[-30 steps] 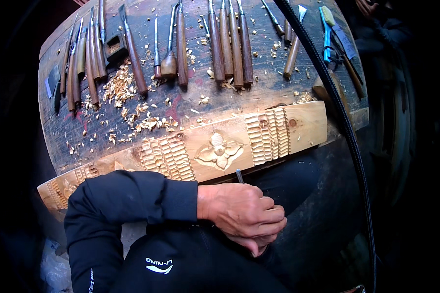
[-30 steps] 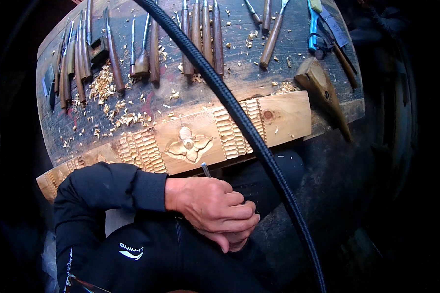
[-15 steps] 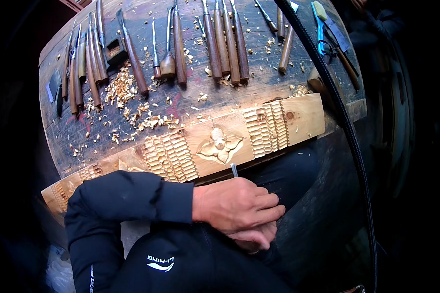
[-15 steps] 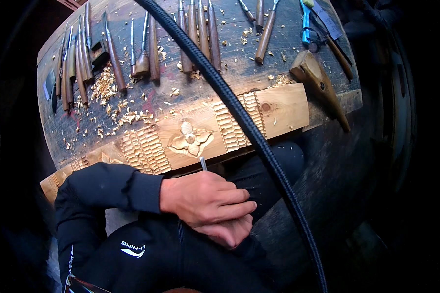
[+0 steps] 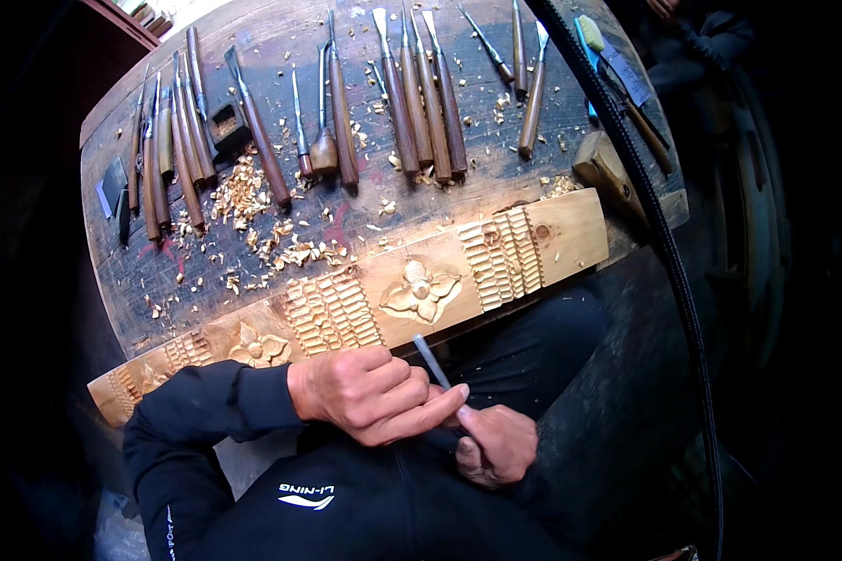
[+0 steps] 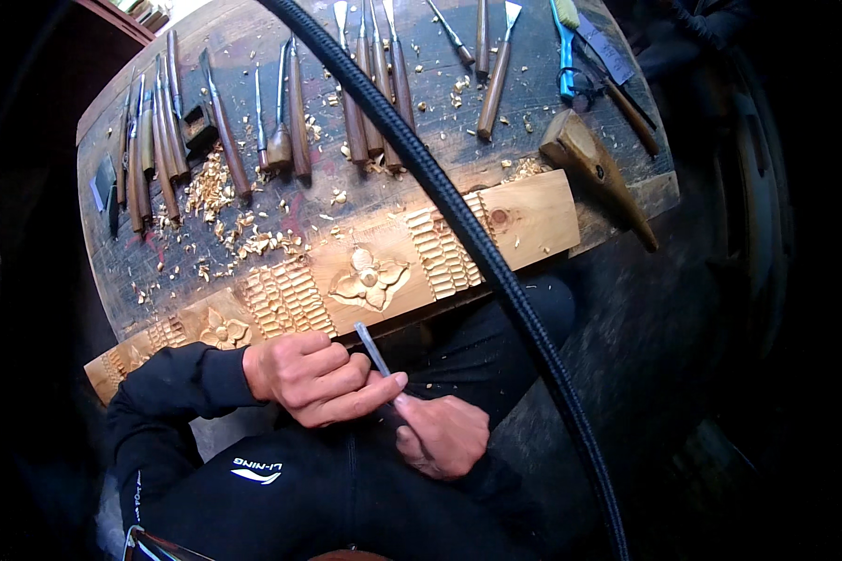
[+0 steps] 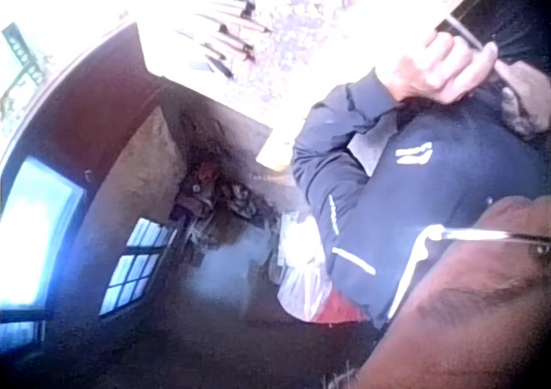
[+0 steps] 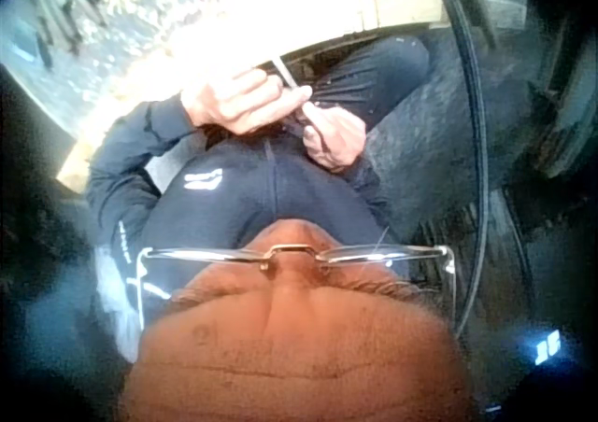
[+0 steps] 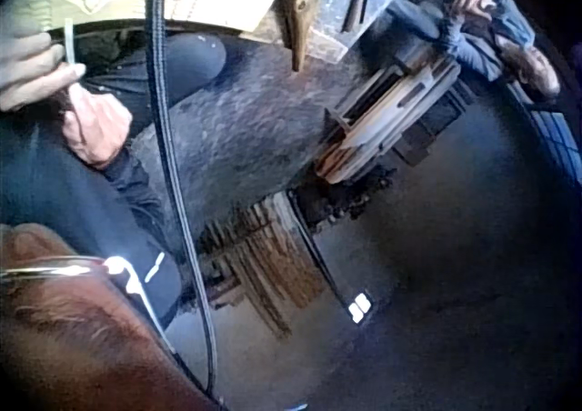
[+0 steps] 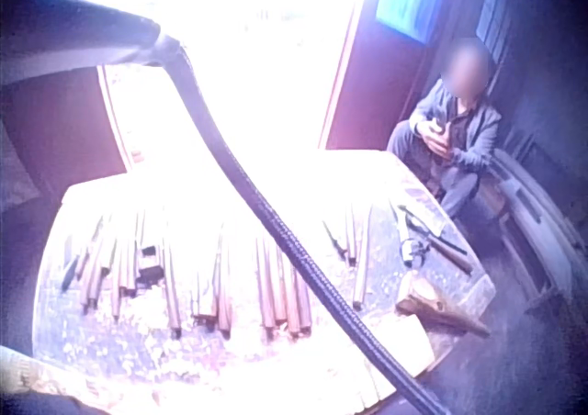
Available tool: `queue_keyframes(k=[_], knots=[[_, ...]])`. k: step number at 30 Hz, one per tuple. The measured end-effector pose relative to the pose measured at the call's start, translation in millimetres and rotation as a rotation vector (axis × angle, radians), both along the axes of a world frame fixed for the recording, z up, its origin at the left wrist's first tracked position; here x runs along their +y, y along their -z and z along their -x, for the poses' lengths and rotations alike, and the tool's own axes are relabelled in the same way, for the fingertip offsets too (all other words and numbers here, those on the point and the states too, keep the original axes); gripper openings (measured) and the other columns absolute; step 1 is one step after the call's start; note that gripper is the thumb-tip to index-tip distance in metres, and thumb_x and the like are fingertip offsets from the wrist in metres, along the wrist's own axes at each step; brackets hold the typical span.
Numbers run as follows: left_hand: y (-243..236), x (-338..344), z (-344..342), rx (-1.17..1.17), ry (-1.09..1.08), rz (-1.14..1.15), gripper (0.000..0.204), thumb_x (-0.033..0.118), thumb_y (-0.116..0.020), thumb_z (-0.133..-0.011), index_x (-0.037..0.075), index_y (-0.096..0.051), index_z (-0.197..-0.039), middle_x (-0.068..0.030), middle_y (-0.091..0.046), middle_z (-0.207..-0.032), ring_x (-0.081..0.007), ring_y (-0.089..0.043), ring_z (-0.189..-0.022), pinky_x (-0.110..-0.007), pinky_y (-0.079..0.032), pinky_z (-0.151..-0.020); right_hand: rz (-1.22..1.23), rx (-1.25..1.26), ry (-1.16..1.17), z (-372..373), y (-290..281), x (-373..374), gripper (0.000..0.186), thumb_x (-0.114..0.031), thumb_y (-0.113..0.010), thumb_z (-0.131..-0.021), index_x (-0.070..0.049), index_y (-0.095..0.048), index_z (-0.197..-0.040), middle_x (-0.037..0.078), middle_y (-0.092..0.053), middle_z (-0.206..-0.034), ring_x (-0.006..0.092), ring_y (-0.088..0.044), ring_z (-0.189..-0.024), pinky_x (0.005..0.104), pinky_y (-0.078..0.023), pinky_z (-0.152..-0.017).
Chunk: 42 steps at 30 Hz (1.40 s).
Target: The person carves decorative floral patterns into a wooden plank using various chisels and a mallet, switching between different tools and tapping them with a mallet to remove wood shavings.
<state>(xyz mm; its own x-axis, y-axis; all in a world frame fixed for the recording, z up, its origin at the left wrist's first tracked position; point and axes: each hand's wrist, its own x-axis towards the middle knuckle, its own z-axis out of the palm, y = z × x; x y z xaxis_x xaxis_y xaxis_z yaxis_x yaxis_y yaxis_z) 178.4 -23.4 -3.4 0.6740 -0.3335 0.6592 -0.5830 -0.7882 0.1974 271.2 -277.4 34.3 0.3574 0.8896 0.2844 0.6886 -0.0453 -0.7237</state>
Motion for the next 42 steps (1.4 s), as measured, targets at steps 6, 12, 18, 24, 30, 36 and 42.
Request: queue_keyframes(k=[6, 12, 18, 24, 30, 36, 42], knots=[[6.3, -0.9, -8.1, 0.231, -0.404, -0.092, 0.059, 0.043, -0.075, -0.098, 0.002, -0.072, -0.139, 0.0009, -0.051, -0.079, -0.0127, -0.05, -0.064, -0.03, -0.034, -0.056, -0.194, -0.033, 0.466, -18.6, 5.4, 2.9, 0.03, -0.012, -0.058, -0.108, 0.013, -0.068, -0.122, 0.017, -0.073, -0.073, 0.0236, -0.071, -0.058, 0.0323, -0.056, -0.055], [4.7, -0.9, -15.2, 0.333, -0.467, -0.113, 0.077, 0.064, -0.068, -0.097, 0.001, -0.071, -0.14, -0.0053, -0.058, -0.087, -0.0212, -0.057, -0.074, -0.037, -0.042, -0.064, -0.265, -0.046, 0.418, -26.0, 4.2, 7.3, 0.029, -0.012, -0.06, -0.109, 0.012, -0.068, -0.124, 0.017, -0.073, -0.073, 0.0208, -0.07, -0.057, 0.0283, -0.054, -0.054], [-0.6, 19.3, -16.1, 0.173, -0.685, -0.125, 0.059, 0.048, -0.083, -0.093, -0.003, -0.077, -0.124, -0.0069, -0.067, -0.084, -0.0207, -0.059, -0.067, -0.034, -0.04, -0.059, -0.241, -0.052, 0.428, -30.9, 7.4, 8.0, 0.03, -0.013, -0.061, -0.11, 0.012, -0.069, -0.124, 0.017, -0.074, -0.076, 0.0213, -0.071, -0.059, 0.0287, -0.056, -0.056], [10.3, 3.4, -2.2, 0.061, -0.315, -0.124, 0.044, 0.035, -0.08, -0.096, 0.003, -0.078, -0.126, 0.0052, -0.048, -0.07, -0.0071, -0.05, -0.058, -0.028, -0.032, -0.052, -0.256, -0.023, 0.3, -46.4, -8.3, 56.6, 0.021, -0.003, -0.066, -0.104, 0.009, -0.074, -0.119, 0.016, -0.074, -0.077, 0.0214, -0.071, -0.062, 0.0293, -0.057, -0.061], [18.5, 4.8, -10.7, 0.211, -0.445, -0.107, 0.064, 0.055, -0.063, -0.101, 0.0, -0.073, -0.131, -0.0028, -0.053, -0.083, -0.0153, -0.056, -0.073, -0.031, -0.042, -0.064, -0.261, -0.031, 0.173, -60.9, -35.9, 135.3, 0.021, 0.001, -0.063, -0.104, 0.011, -0.074, -0.119, 0.015, -0.075, -0.079, 0.0174, -0.072, -0.068, 0.0271, -0.057, -0.066], [24.7, 2.1, -2.6, 0.153, -0.581, -0.177, 0.065, 0.057, -0.058, -0.104, -0.003, -0.073, -0.123, -0.0046, -0.053, -0.085, -0.017, -0.055, -0.074, -0.031, -0.041, -0.065, -0.245, 0.252, 0.048, -63.3, -29.2, 217.6, 0.017, 0.003, -0.064, -0.107, 0.009, -0.075, -0.119, 0.01, -0.075, -0.084, 0.0117, -0.071, -0.073, 0.0241, -0.056, -0.066], [28.3, 6.9, 4.7, 0.025, -0.439, -0.144, 0.038, 0.035, -0.072, -0.097, -0.001, -0.074, -0.106, -0.0013, -0.058, -0.079, -0.0145, -0.06, -0.071, -0.03, -0.042, -0.061, -0.169, -0.031, -0.121, -65.3, -19.4, 308.5, 0.015, -0.012, -0.071, -0.107, -0.002, -0.081, -0.113, 0.005, -0.079, -0.078, 0.0077, -0.074, -0.067, 0.0237, -0.054, -0.057]])
